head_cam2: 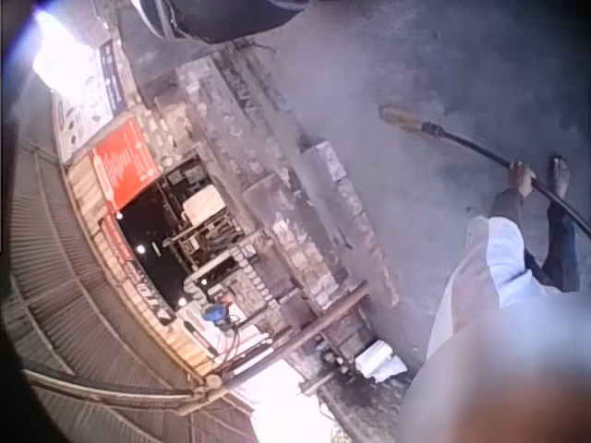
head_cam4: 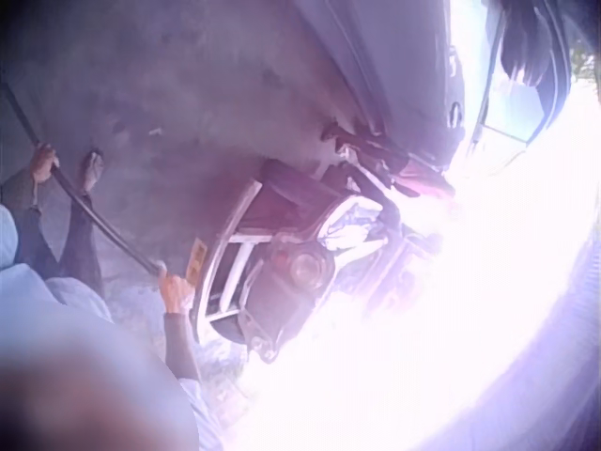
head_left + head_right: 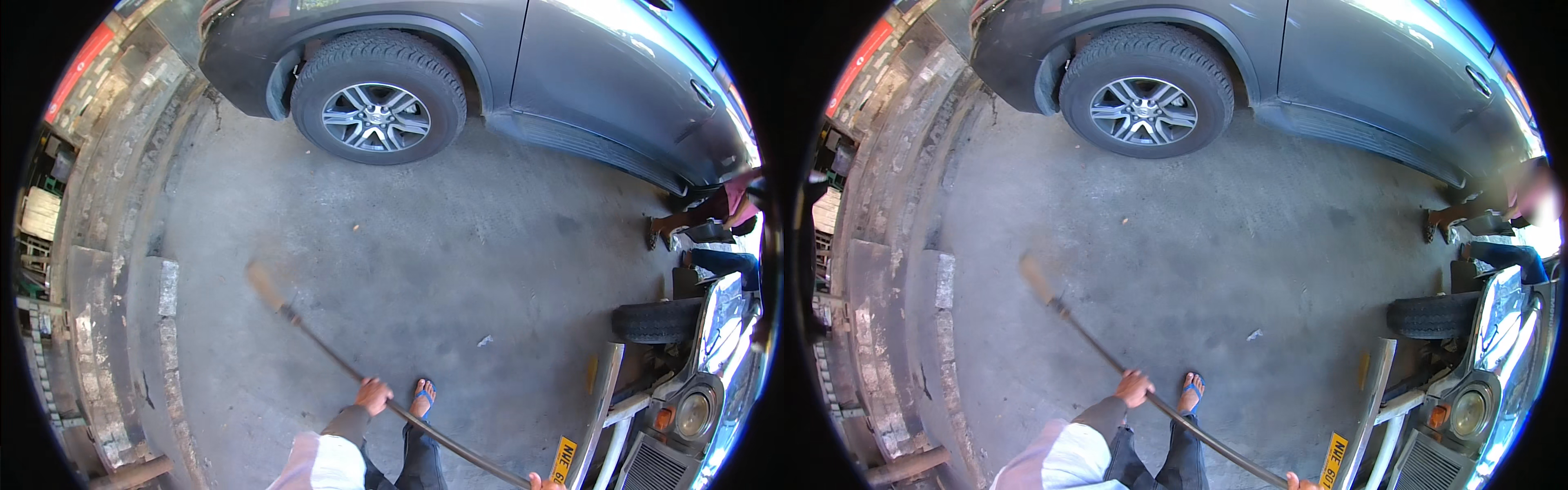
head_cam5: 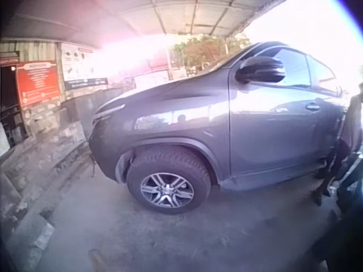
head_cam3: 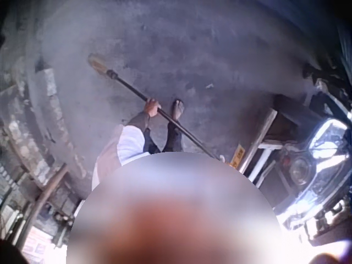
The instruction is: The person sweeps debris from concrete stairs and the adjacent ground using a broom and dustpan, then pours water from a bucket onto the swept area. The person moves between the stairs and the ground, collecting debris into the dustpan and sweeping around parked vehicles and a bicycle.
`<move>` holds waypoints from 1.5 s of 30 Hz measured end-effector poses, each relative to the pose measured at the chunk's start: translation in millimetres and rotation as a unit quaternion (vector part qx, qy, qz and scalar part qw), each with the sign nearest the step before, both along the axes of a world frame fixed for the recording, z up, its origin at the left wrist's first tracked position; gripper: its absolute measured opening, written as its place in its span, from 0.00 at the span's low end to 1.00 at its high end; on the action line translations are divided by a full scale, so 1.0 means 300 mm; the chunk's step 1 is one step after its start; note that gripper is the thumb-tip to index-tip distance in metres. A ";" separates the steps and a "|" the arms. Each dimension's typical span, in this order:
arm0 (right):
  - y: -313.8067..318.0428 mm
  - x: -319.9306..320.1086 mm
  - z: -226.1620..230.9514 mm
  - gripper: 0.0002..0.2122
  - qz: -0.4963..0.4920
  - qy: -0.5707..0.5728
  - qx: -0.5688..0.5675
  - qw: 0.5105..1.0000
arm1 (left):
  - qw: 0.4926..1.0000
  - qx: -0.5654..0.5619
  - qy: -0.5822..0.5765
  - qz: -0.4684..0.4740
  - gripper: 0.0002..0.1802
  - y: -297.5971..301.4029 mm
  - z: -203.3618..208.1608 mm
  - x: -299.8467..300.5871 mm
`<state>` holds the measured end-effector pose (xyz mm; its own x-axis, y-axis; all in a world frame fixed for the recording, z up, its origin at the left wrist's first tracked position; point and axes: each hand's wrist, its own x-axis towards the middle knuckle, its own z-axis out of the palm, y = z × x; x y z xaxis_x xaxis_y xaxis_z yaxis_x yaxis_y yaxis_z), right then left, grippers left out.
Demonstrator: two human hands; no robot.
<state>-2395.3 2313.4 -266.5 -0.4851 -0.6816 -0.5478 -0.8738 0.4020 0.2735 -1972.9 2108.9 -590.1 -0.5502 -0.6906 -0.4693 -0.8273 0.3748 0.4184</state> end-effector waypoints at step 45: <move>0.641 1.022 0.162 0.30 0.008 0.059 -0.086 0.995 | 0.934 -0.297 0.131 0.149 0.04 0.342 0.561 1.074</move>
